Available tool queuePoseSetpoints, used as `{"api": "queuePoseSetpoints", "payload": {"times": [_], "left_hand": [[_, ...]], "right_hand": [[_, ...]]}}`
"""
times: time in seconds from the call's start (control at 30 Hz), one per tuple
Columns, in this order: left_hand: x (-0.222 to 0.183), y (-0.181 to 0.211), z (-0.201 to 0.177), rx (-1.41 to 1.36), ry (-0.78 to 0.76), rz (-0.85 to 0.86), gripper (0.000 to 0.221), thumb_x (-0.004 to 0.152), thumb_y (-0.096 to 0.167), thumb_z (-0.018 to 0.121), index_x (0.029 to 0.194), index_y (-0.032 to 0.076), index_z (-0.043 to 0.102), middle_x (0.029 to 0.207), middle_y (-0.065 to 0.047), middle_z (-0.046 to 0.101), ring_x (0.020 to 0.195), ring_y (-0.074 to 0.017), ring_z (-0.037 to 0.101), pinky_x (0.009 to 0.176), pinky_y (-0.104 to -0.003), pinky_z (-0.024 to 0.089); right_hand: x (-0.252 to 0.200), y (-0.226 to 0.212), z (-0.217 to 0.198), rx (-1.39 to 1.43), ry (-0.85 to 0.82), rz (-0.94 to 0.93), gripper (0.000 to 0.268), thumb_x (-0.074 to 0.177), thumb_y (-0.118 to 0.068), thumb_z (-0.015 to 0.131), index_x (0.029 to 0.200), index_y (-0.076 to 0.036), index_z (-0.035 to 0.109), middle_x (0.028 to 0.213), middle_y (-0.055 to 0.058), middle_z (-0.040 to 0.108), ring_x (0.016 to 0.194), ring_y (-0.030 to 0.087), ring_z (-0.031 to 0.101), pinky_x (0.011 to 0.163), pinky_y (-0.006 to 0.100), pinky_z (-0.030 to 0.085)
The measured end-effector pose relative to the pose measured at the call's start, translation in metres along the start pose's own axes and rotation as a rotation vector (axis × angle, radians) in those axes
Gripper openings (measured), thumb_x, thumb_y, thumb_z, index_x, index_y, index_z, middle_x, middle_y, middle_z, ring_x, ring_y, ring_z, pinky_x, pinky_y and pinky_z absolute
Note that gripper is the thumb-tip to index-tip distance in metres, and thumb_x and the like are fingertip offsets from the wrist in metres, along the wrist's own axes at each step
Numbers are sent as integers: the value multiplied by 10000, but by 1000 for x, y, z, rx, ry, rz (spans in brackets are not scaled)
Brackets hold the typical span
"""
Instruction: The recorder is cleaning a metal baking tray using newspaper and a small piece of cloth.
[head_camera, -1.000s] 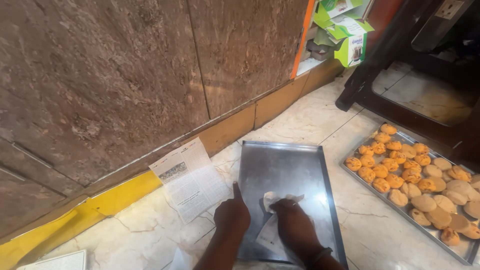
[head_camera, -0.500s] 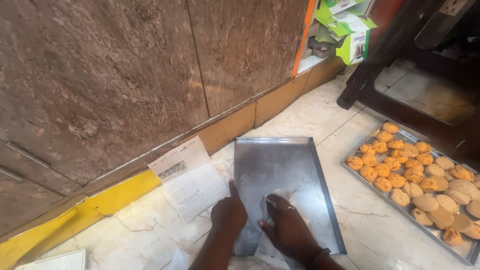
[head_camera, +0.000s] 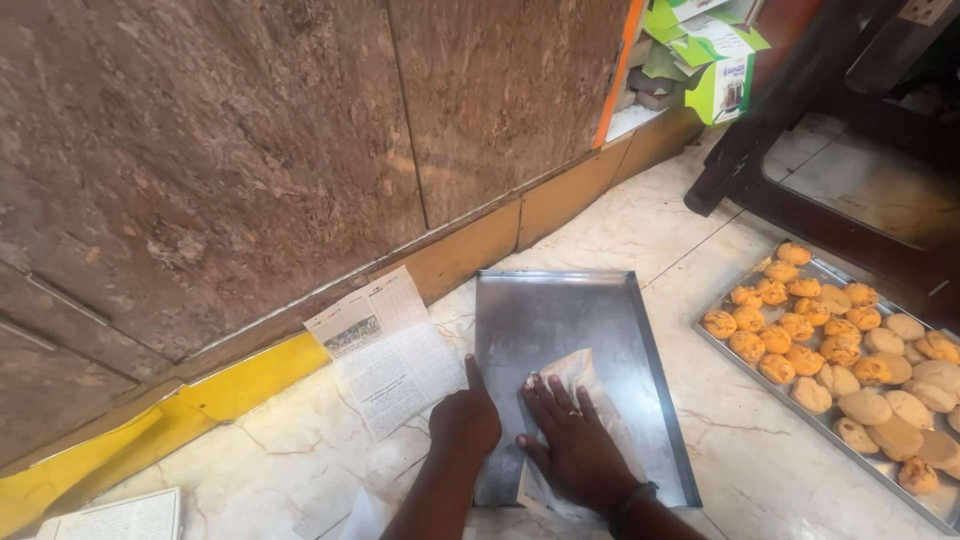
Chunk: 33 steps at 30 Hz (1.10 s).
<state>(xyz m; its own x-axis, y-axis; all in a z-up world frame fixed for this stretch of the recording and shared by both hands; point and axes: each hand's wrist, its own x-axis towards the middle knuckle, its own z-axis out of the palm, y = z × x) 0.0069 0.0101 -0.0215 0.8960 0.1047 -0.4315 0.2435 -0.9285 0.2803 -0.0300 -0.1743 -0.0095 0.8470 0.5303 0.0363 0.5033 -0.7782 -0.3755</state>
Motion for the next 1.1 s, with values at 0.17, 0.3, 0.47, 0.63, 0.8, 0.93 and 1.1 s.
{"api": "queuePoseSetpoints", "payload": {"times": [0.17, 0.3, 0.47, 0.63, 0.8, 0.93, 1.1], "left_hand": [[-2, 2, -2, 2, -22, -6, 877, 985, 191, 496, 1628, -7, -67, 1138, -259, 702, 1023, -368, 718, 908, -467, 560], [-1, 2, 0, 64, -25, 8, 913, 985, 250, 523, 1618, -39, -68, 1112, -252, 705, 1003, -360, 723, 876, -460, 575], [-1, 0, 2, 37, 19, 11, 852, 998, 233, 485, 1626, -30, -27, 1050, -226, 734, 953, -348, 740, 846, -464, 578], [1, -3, 6, 17, 33, 8, 859, 997, 250, 503, 1612, -38, -24, 1016, -237, 726, 918, -356, 728, 823, -476, 564], [0, 1, 6, 63, 46, 27, 892, 962, 170, 530, 1617, -68, -26, 939, -214, 744, 828, -319, 742, 747, -434, 584], [-8, 6, -6, 105, -6, 5, 906, 962, 176, 534, 1617, -76, -40, 942, -207, 738, 823, -308, 744, 738, -424, 592], [-3, 1, 7, 115, 36, 26, 913, 952, 184, 547, 1608, -86, -27, 907, -187, 743, 792, -300, 745, 714, -425, 584]], "right_hand": [[13, 9, 7, -32, 45, -17, 630, 1014, -400, 493, 1533, -67, 362, 1597, 192, 369, 1503, 393, 269, 1188, 580, 159], [27, 13, 6, -51, 100, -31, 640, 1002, -427, 503, 1514, -62, 387, 1588, 193, 376, 1483, 407, 298, 1169, 589, 197], [52, 28, 16, -119, 153, -31, 643, 996, -453, 500, 1496, -61, 402, 1589, 181, 380, 1476, 393, 318, 1163, 605, 216], [77, 39, 14, -171, 132, -1, 639, 993, -481, 486, 1492, -89, 406, 1599, 159, 370, 1488, 379, 310, 1173, 608, 216], [96, 55, 17, -195, 174, -4, 668, 1004, -501, 454, 1518, -79, 391, 1600, 166, 367, 1482, 388, 312, 1160, 622, 225], [107, 67, 22, -226, 209, -32, 668, 1006, -504, 439, 1515, -75, 392, 1609, 152, 368, 1485, 385, 321, 1159, 623, 237], [124, 82, 25, -273, 213, -22, 679, 1002, -527, 433, 1518, -89, 380, 1621, 145, 357, 1485, 370, 325, 1155, 626, 241]]}}
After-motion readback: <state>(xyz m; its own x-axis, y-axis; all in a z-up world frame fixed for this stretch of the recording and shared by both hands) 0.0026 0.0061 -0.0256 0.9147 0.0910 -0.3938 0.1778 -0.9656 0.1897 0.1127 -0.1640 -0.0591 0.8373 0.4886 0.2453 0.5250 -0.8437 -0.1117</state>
